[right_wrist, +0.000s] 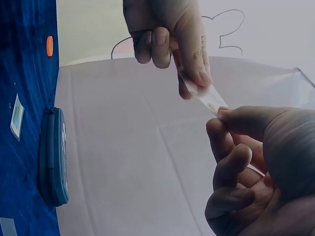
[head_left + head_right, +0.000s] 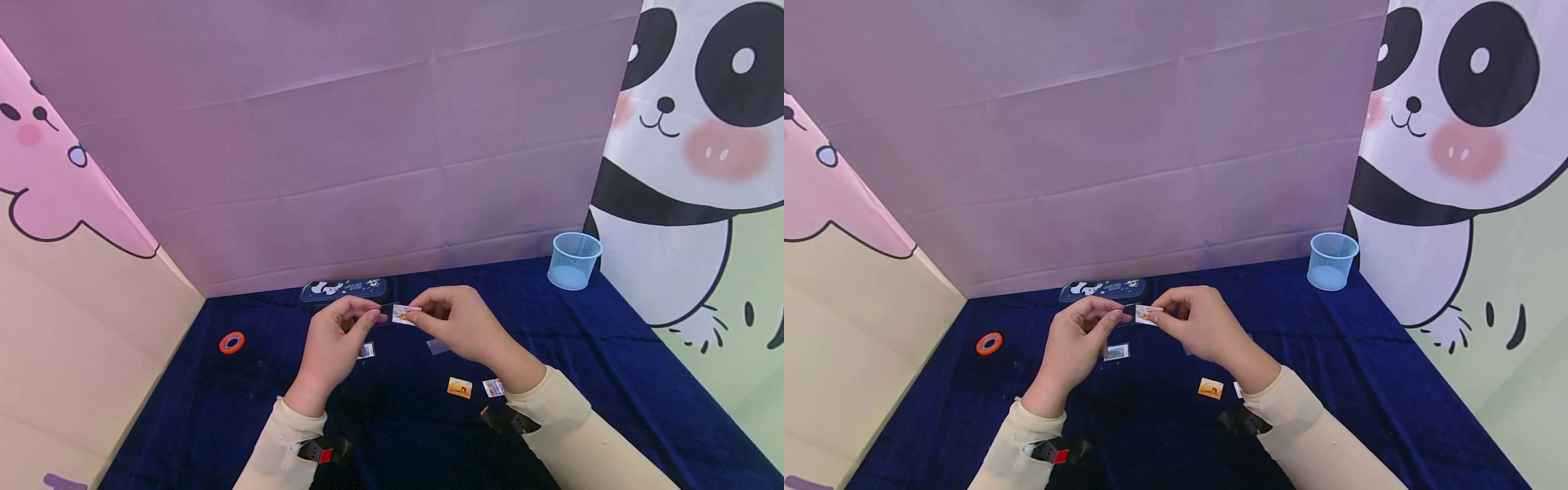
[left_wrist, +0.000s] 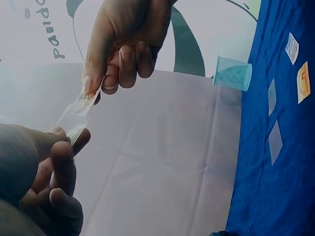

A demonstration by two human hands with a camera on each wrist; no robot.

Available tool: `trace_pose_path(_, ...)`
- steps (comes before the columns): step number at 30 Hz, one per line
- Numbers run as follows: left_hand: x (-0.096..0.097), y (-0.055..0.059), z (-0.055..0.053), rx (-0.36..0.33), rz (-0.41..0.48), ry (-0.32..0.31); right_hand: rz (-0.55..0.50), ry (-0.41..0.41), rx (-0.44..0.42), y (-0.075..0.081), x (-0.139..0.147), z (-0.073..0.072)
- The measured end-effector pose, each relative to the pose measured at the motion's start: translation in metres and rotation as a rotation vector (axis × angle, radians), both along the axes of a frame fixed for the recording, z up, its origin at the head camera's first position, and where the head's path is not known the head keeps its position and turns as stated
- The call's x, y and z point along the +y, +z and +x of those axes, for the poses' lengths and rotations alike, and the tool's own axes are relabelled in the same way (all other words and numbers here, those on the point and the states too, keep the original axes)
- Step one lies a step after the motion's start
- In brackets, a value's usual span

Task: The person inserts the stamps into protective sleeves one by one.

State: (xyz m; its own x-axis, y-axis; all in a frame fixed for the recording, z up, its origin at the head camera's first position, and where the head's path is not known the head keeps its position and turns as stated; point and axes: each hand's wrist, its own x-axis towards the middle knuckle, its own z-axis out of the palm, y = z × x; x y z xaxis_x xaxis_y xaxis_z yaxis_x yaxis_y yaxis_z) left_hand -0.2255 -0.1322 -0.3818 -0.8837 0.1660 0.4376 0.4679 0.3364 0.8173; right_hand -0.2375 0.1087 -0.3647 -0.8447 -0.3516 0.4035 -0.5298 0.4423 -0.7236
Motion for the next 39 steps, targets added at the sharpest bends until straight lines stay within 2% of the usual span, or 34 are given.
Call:
trace_pose_path(3,-0.0003,0.0001,-0.0003,0.008,0.001,0.009,-0.006,0.002,-0.005,0.0007,0.0002,0.0005)
trace_pose_path(8,-0.0011,-0.0010,-0.0025,0.101,-0.018,0.039,-0.001,0.015,0.007,0.0009,-0.0001,0.0011)
trace_pose_path(11,-0.0015,-0.0007,-0.0029,0.123,-0.003,0.030,0.003,0.013,0.016,0.0006,-0.0003,0.0008)
trace_pose_path(15,-0.0017,0.0003,-0.0025,0.117,0.013,0.026,0.000,-0.013,-0.001,0.0004,-0.0001,0.0000)
trace_pose_path(22,-0.0020,0.0007,-0.0017,0.111,0.049,0.063,0.005,-0.069,-0.020,-0.0008,0.0017,-0.0015)
trace_pose_path(34,0.0009,-0.0023,-0.0022,0.077,0.088,0.039,-0.006,-0.020,-0.023,-0.0021,0.0001,-0.0014)
trace_pose_path(39,-0.0003,-0.0011,-0.0021,0.073,0.094,0.039,-0.005,-0.026,-0.016,-0.0024,0.0018,-0.0021)
